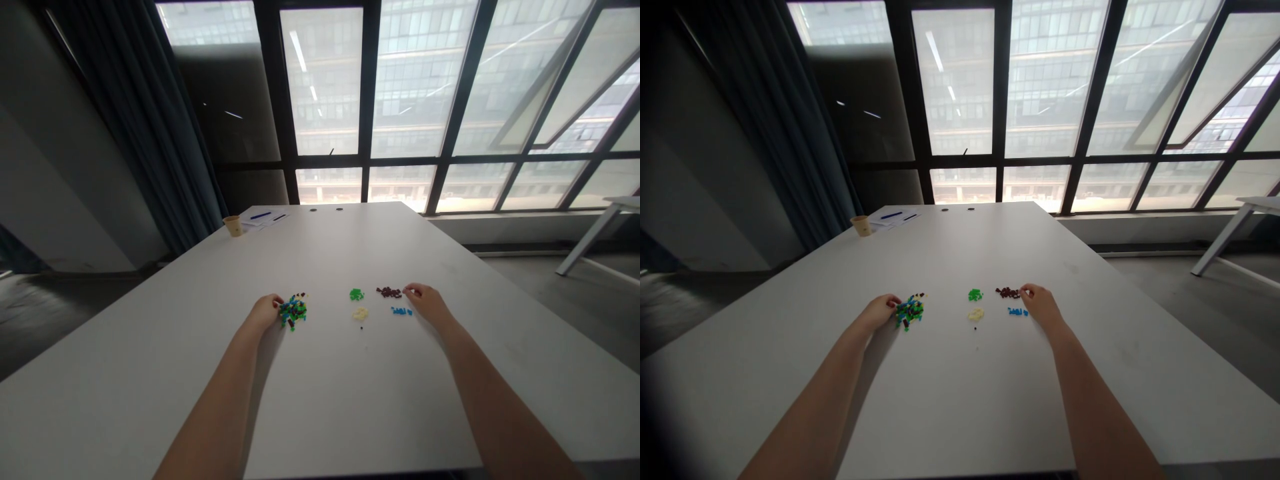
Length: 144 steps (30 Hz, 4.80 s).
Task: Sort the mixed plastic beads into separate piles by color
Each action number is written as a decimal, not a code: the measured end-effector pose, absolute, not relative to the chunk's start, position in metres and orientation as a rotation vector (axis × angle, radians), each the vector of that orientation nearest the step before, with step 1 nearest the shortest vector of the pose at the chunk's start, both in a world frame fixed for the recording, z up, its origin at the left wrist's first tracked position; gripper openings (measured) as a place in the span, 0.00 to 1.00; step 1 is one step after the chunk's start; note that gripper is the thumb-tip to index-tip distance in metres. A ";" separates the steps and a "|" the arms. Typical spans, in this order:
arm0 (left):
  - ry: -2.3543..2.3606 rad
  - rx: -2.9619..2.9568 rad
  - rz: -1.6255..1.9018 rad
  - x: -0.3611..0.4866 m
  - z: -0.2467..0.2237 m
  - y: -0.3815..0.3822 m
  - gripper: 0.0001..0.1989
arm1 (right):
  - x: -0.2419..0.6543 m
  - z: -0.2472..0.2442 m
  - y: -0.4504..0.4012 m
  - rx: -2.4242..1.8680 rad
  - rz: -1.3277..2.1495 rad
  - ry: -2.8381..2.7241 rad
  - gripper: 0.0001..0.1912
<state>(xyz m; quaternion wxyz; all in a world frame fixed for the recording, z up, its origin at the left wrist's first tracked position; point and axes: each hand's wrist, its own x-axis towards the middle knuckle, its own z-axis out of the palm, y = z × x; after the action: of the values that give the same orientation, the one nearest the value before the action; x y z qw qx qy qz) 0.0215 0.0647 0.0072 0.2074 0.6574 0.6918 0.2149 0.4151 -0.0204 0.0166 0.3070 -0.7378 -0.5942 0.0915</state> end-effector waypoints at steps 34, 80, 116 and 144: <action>0.908 0.769 1.093 0.097 0.029 0.022 0.10 | 0.404 0.016 -0.023 -1.827 0.296 -1.739 0.17; 0.692 1.409 0.925 0.145 0.017 -0.022 0.22 | 0.315 0.023 -0.049 -1.086 0.449 -2.027 0.07; 0.893 1.540 0.953 0.134 0.014 -0.011 0.15 | 0.428 0.002 -0.021 -2.200 0.423 -1.662 0.09; 1.794 2.040 0.966 0.030 -0.010 0.068 0.13 | 0.430 0.001 -0.019 -2.097 0.430 -1.603 0.12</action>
<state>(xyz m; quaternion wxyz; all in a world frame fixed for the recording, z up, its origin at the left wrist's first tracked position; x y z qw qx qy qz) 0.0301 0.0683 -0.0097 0.1287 0.7016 0.6170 0.3323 0.4304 -0.0188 0.0012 0.2315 -0.7628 -0.5832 0.1563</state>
